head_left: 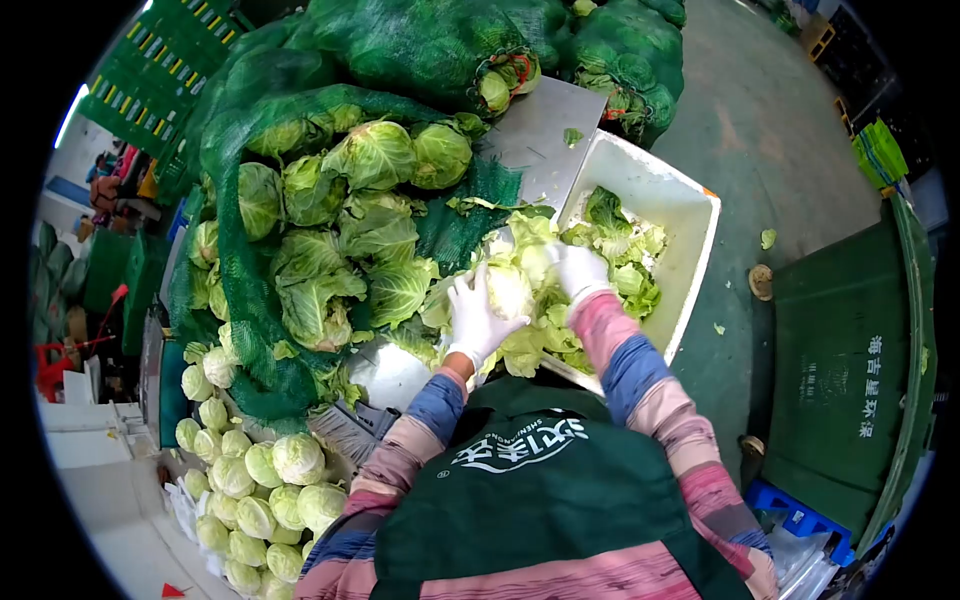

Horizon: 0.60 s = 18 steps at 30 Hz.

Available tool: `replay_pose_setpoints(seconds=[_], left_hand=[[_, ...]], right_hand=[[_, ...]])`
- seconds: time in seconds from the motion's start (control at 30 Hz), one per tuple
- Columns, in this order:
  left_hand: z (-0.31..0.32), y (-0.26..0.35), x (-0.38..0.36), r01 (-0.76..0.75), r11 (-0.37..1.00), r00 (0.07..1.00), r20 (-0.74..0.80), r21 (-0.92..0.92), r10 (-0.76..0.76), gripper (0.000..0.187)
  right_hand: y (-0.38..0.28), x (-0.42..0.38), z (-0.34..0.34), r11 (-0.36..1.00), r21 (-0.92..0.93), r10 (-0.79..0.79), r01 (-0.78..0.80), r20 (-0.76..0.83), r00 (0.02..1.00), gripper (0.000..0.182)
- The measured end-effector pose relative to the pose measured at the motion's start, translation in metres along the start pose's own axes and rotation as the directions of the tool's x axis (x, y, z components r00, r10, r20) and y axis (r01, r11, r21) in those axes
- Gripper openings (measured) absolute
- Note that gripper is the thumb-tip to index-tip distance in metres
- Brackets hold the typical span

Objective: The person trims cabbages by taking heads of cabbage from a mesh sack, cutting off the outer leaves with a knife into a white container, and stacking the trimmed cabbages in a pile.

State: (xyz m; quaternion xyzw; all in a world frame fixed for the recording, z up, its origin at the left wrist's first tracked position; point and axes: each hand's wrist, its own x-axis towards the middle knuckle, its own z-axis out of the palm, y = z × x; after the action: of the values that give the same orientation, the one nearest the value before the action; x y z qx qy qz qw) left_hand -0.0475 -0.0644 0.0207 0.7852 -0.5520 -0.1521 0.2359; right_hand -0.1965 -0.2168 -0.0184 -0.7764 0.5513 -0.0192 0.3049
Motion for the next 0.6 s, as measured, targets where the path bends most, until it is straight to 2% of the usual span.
replay_pose_setpoints(seconds=[0.07,0.13,0.2,0.23,0.27,0.3,0.33,0.37,0.4,0.43,0.47,0.5,0.53,0.6], left_hand=[[0.0,-0.017,-0.01,0.003,1.0,1.0,0.017,-0.031,-0.002,0.108],[-0.003,-0.04,-0.02,0.051,0.939,0.997,-0.04,-0.341,-0.069,0.113],[-0.01,-0.063,-0.031,0.053,0.902,0.998,-0.001,-0.429,-0.06,0.109],[-0.01,-0.07,-0.034,0.068,0.864,0.998,0.021,-0.499,-0.066,0.109],[-0.01,-0.074,-0.036,0.08,0.821,0.997,0.04,-0.565,-0.07,0.108],[-0.013,-0.071,-0.038,0.086,0.823,0.996,0.046,-0.561,-0.073,0.108],[-0.019,-0.064,-0.038,0.058,0.876,0.998,0.055,-0.479,-0.036,0.109],[-0.021,-0.06,-0.037,0.023,0.919,0.998,0.066,-0.393,0.004,0.11],[-0.02,-0.059,-0.037,0.024,0.921,0.997,0.071,-0.388,0.004,0.11],[-0.018,-0.06,-0.039,-0.065,0.943,0.995,0.052,-0.326,0.086,0.112],[-0.017,-0.061,-0.041,-0.152,0.953,0.985,0.04,-0.262,0.169,0.114],[-0.02,-0.062,-0.042,-0.067,0.95,0.991,0.09,-0.304,0.099,0.113],[-0.022,-0.068,-0.045,-0.065,0.952,0.991,0.096,-0.299,0.098,0.113],[-0.023,-0.087,-0.052,-0.012,0.883,0.985,0.144,-0.469,0.09,0.112]], right_hand=[[0.037,-0.004,-0.002,0.992,0.055,0.116,-0.112,-0.061,0.991,0.041],[0.062,-0.007,-0.014,0.983,-0.055,0.171,-0.174,-0.047,0.984,0.039],[0.044,-0.03,-0.025,0.98,-0.096,0.164,-0.174,-0.097,0.982,0.048],[0.038,-0.034,-0.009,0.993,0.11,0.055,-0.041,-0.127,0.99,0.056],[0.027,-0.035,0.007,0.946,0.307,-0.046,0.101,-0.181,0.982,0.066],[0.003,-0.045,0.007,0.928,0.316,-0.171,0.195,-0.102,0.98,0.074],[-0.024,-0.055,0.005,0.898,0.335,-0.294,0.285,-0.027,0.956,0.083],[-0.046,-0.06,0.011,0.902,0.289,-0.313,0.32,-0.073,0.947,0.078],[-0.061,-0.064,0.017,0.904,0.24,-0.334,0.353,-0.117,0.935,0.074],[-0.063,-0.06,0.023,0.904,0.247,-0.331,0.349,-0.113,0.937,0.074],[-0.064,-0.05,0.03,0.91,0.259,-0.323,0.325,-0.048,0.945,0.065],[-0.066,-0.04,0.034,0.915,0.269,-0.315,0.3,0.015,0.949,0.06],[-0.067,-0.033,0.031,0.92,0.297,-0.284,0.255,0.059,0.957,0.049],[-0.043,-0.01,0.04,0.98,0.161,-0.129,0.117,0.066,0.989,0.04]])
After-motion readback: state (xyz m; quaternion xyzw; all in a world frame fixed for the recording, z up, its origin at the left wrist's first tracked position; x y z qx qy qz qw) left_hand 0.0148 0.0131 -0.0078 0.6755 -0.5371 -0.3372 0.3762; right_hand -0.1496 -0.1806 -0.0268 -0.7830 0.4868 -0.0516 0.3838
